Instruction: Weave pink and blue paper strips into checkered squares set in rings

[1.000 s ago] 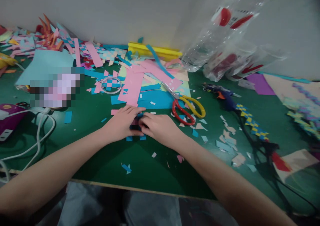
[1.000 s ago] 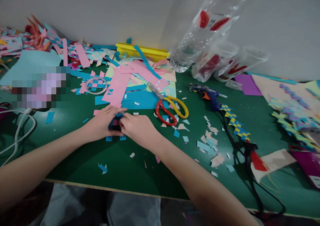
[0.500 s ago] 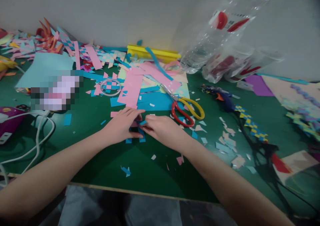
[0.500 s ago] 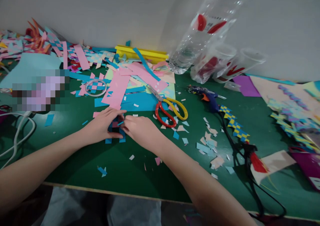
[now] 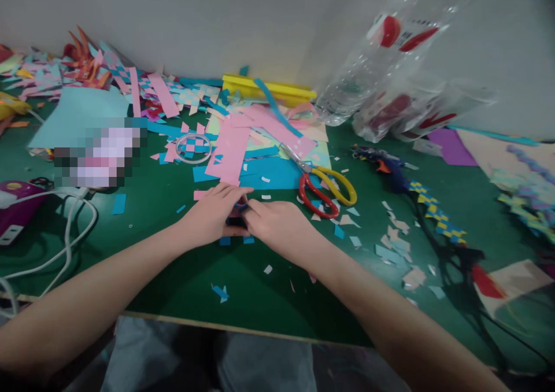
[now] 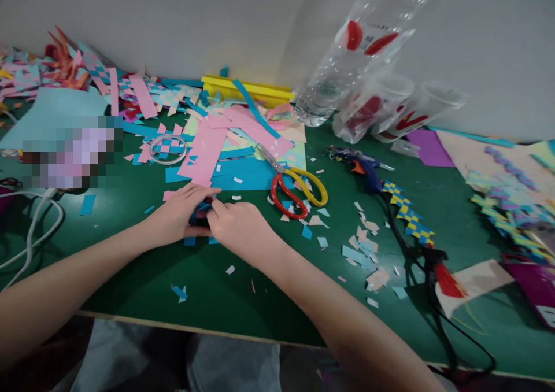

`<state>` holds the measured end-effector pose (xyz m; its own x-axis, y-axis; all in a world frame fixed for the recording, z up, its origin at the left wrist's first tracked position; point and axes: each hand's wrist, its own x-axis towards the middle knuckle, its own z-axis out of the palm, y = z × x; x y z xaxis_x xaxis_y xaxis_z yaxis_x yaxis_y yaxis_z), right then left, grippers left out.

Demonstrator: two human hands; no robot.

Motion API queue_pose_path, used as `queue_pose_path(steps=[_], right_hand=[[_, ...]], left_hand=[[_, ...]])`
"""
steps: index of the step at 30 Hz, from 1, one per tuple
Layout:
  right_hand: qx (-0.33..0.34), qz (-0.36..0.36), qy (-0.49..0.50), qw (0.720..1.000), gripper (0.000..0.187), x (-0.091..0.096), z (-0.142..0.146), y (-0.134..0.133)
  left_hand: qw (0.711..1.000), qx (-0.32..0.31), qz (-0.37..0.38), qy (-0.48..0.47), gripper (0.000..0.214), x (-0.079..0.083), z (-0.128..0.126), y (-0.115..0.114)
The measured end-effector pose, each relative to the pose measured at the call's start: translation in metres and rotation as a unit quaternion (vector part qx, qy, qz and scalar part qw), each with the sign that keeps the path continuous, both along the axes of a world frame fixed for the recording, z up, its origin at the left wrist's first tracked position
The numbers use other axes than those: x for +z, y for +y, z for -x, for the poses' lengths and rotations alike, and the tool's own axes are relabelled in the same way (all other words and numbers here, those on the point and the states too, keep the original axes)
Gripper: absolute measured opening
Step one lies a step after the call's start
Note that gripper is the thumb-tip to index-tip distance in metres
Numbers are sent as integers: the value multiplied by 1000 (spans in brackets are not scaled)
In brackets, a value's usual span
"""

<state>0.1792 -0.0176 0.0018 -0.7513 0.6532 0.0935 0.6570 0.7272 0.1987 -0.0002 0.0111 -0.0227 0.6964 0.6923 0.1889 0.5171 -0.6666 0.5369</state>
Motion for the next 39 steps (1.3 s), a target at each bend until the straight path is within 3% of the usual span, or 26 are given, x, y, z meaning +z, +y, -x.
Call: queue_pose_path(steps=[5, 10, 17, 22, 31, 39], right_hand=[[-51, 100, 39, 993, 16, -2, -5, 6], [-84, 226, 142, 960, 12, -4, -11, 13], [-102, 263, 196, 939, 7, -5, -10, 15], [-118, 258, 222, 933, 4, -8, -9, 14], [-125, 197, 281, 931, 4, -19, -12, 16], [-105, 45, 251, 961, 11, -23, -18, 18]], left_hand=[[1000, 10, 1, 17, 74, 0, -1, 1], [999, 20, 18, 32, 74, 3, -2, 1], [998, 18, 21, 55, 70, 3, -3, 1], [997, 21, 8, 70, 53, 6, -4, 1], [997, 23, 15, 75, 50, 8, -4, 1], [999, 15, 18, 48, 70, 6, -3, 1]])
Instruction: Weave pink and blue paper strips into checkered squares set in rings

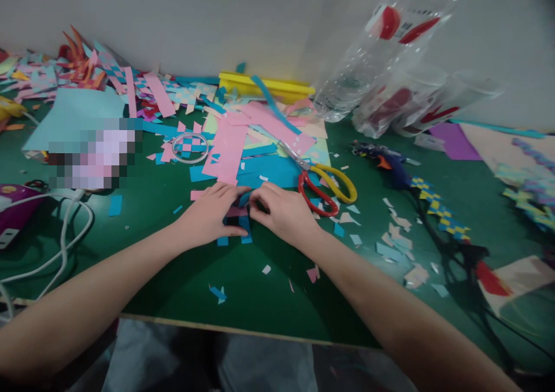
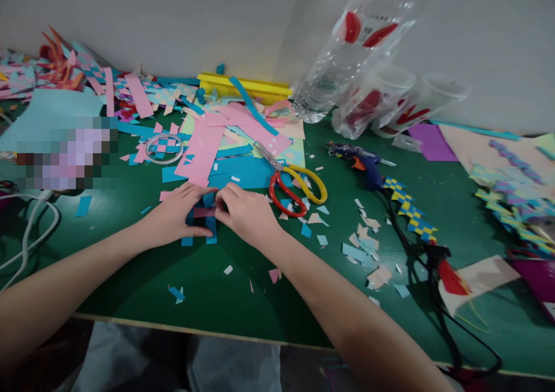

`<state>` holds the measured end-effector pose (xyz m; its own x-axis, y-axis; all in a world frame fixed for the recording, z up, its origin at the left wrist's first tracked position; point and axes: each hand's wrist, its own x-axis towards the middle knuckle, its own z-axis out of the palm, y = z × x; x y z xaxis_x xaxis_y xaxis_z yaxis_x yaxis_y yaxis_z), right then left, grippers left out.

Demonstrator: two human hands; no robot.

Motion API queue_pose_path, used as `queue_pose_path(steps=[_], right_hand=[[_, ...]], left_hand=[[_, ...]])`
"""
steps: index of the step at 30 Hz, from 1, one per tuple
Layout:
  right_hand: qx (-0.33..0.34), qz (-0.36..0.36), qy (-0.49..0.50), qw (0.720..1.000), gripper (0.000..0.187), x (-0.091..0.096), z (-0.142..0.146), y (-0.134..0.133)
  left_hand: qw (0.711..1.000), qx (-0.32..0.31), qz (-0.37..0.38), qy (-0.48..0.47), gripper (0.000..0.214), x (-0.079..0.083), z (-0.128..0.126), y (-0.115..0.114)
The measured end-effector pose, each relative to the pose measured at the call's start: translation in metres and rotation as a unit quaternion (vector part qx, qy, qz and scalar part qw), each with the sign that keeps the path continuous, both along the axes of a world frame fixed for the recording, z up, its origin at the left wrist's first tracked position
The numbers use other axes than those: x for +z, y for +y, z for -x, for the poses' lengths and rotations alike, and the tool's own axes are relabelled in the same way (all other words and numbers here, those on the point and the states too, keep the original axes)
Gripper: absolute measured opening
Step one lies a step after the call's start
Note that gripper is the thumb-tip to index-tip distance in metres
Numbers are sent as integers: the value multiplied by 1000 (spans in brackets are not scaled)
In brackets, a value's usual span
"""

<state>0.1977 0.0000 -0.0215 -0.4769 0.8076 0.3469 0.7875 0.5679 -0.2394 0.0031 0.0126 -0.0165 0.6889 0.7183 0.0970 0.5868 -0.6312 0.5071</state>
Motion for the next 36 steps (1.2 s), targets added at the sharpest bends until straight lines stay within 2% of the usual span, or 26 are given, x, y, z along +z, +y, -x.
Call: queue_pose_path(steps=[7, 9, 13, 16, 22, 24, 27, 29, 36], right_hand=[[-85, -132, 27, 987, 30, -3, -24, 22], [-83, -146, 16, 986, 33, -4, -30, 28], [-93, -148, -39, 984, 23, -7, -35, 30], [-105, -151, -48, 982, 23, -6, -35, 29], [-31, -168, -28, 985, 29, 1, -28, 23], [3, -165, -24, 986, 29, 2, -26, 22], [39, -151, -13, 988, 28, 0, -26, 22], [43, -145, 0, 988, 28, -1, -27, 23], [51, -110, 22, 992, 29, -2, -28, 25]], left_hand=[[1000, 0, 5, 8, 69, 1, 3, -2], [1000, -5, 12, 2, 69, 2, 3, -2], [1000, -16, 8, 13, 66, 4, 3, -2], [999, -28, -2, 18, 70, 5, 4, -1], [998, -47, -23, 20, 88, 6, 7, -2], [999, -43, -22, 12, 79, 7, 6, -2], [999, -47, -24, -4, 45, 9, 5, -1], [998, -59, -27, -6, 30, 11, 6, -1], [996, -90, -19, 9, 22, 18, 14, -1]])
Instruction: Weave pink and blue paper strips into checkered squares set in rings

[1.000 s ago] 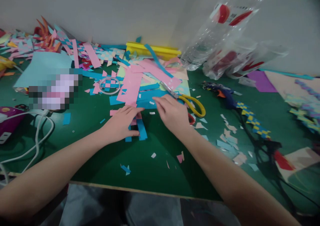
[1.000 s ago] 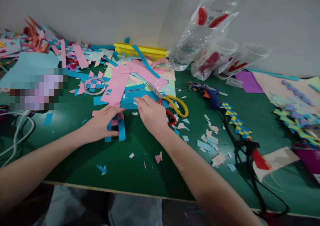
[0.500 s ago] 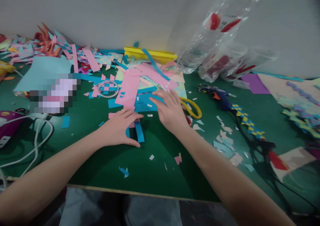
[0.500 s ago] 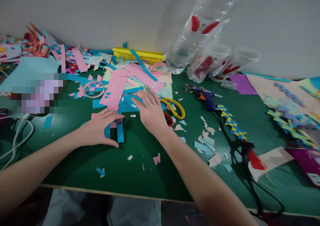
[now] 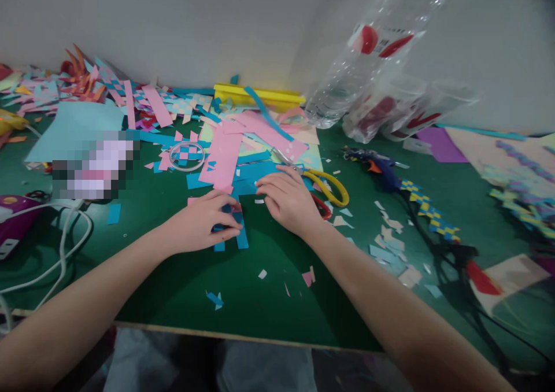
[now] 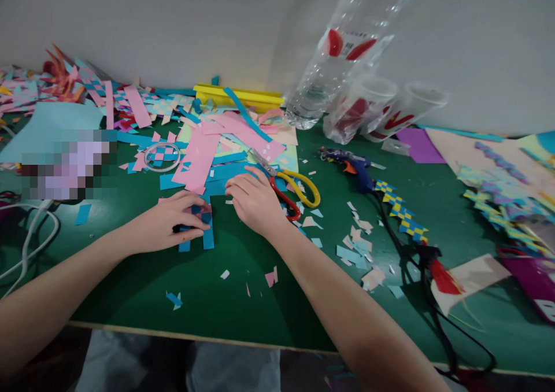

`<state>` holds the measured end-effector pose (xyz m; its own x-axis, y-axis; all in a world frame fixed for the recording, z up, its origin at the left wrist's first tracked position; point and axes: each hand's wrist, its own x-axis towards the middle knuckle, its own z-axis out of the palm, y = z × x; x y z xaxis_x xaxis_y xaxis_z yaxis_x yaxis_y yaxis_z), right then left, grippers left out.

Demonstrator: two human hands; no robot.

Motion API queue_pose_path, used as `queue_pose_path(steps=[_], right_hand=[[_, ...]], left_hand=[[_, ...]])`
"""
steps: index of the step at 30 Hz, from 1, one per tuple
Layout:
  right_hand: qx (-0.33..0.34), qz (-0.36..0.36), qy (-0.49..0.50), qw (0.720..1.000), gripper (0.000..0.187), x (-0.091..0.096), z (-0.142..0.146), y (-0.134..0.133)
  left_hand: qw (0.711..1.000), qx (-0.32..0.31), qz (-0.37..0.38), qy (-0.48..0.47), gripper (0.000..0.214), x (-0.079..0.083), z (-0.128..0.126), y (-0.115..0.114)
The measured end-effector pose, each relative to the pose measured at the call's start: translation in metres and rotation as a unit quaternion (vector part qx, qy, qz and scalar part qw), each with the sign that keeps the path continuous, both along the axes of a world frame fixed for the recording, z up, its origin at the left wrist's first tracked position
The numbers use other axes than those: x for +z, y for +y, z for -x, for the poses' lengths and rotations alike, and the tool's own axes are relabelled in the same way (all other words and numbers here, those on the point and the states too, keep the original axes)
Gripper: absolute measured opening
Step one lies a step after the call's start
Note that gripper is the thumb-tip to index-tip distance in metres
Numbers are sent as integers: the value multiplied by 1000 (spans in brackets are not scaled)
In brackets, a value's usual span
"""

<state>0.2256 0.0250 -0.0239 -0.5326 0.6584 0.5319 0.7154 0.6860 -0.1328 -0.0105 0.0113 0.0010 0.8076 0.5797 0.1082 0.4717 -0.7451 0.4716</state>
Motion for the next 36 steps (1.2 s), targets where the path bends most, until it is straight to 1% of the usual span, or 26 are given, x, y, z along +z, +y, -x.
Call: queue_pose_path(steps=[5, 9, 12, 15, 18, 22, 24, 27, 29, 32, 36], right_hand=[[14, -4, 14, 1000, 35, -2, -1, 1], [36, 18, 18, 999, 36, -5, -2, 3], [14, 23, 12, 1000, 34, -6, -4, 4], [-16, 30, 13, 999, 32, -6, -5, 4], [-34, 33, 17, 999, 32, -5, -6, 4], [-52, -14, 24, 998, 26, -2, -2, 1], [-40, -36, 14, 998, 21, -1, 1, -1], [-3, -40, -19, 999, 19, 2, 6, -5], [21, -42, -39, 998, 19, 4, 9, -7], [47, -47, -46, 997, 16, 6, 12, -10], [41, -18, -45, 998, 19, 7, 16, -15]], left_hand=[[999, -24, 33, 15, 23, 4, 3, 1], [998, -41, 41, 21, 23, 5, 5, -1], [999, -36, 27, 10, 24, 3, 5, -2], [1000, -29, 4, -2, 33, 1, 4, -3], [999, -6, -40, -10, 38, 0, 3, -2], [992, 67, -105, 13, 31, 1, 7, 2], [986, 105, -127, 32, 34, 2, 10, 4], [980, 137, -142, 38, 45, 4, 14, 5], [978, 147, -142, 42, 52, 5, 16, 5], [978, 145, -138, 54, 55, 5, 19, 7], [979, 144, -133, 61, 55, 2, 22, 9]])
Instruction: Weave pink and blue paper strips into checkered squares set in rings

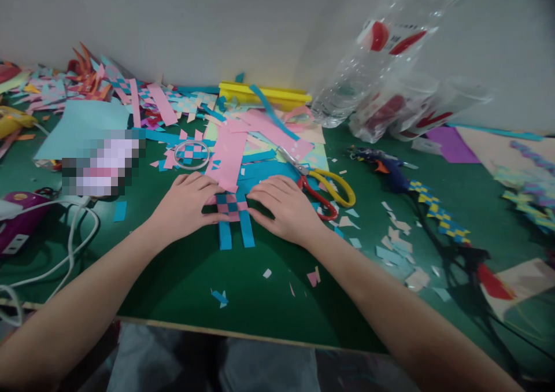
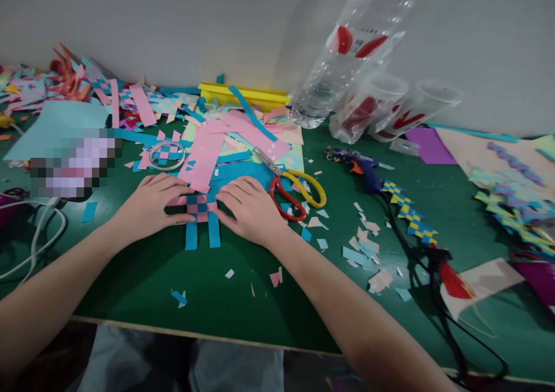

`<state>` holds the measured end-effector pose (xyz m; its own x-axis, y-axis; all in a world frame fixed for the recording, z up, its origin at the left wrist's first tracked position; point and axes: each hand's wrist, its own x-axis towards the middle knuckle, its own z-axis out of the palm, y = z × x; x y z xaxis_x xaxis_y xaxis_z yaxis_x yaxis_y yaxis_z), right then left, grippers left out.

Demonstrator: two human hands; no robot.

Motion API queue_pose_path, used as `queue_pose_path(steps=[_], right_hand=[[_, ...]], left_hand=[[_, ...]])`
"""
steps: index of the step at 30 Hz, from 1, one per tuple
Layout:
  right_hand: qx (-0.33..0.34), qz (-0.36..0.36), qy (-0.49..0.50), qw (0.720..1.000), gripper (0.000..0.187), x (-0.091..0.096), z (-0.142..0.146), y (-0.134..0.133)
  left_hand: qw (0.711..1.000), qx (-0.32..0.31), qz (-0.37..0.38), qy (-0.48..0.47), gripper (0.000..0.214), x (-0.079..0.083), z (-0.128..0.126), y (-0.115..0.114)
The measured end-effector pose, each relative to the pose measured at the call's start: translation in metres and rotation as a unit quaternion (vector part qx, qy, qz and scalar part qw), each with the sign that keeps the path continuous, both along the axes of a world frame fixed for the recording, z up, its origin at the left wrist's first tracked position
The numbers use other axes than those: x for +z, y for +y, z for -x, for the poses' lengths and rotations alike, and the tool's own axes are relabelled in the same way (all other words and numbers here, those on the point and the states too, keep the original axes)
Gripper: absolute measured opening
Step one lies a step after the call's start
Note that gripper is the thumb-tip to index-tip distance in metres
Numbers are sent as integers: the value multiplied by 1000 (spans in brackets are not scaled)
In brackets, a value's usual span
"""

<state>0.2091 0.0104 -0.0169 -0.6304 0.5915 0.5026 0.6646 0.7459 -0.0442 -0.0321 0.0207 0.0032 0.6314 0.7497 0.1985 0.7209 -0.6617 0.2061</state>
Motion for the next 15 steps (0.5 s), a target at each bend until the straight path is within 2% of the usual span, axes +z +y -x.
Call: queue_pose_path(steps=[6, 11, 15], right_hand=[[-43, 36, -9, 998, 30, -2, 5, -4], [-47, 91, -22, 994, 34, -4, 9, -6], [-43, 114, 7, 993, 34, -6, 9, -6]], left_hand=[[999, 7, 22, 40, 52, -2, 0, 1], [998, 5, 57, 13, 56, -2, -1, 2], [997, 8, 71, -5, 58, -3, -1, 2]])
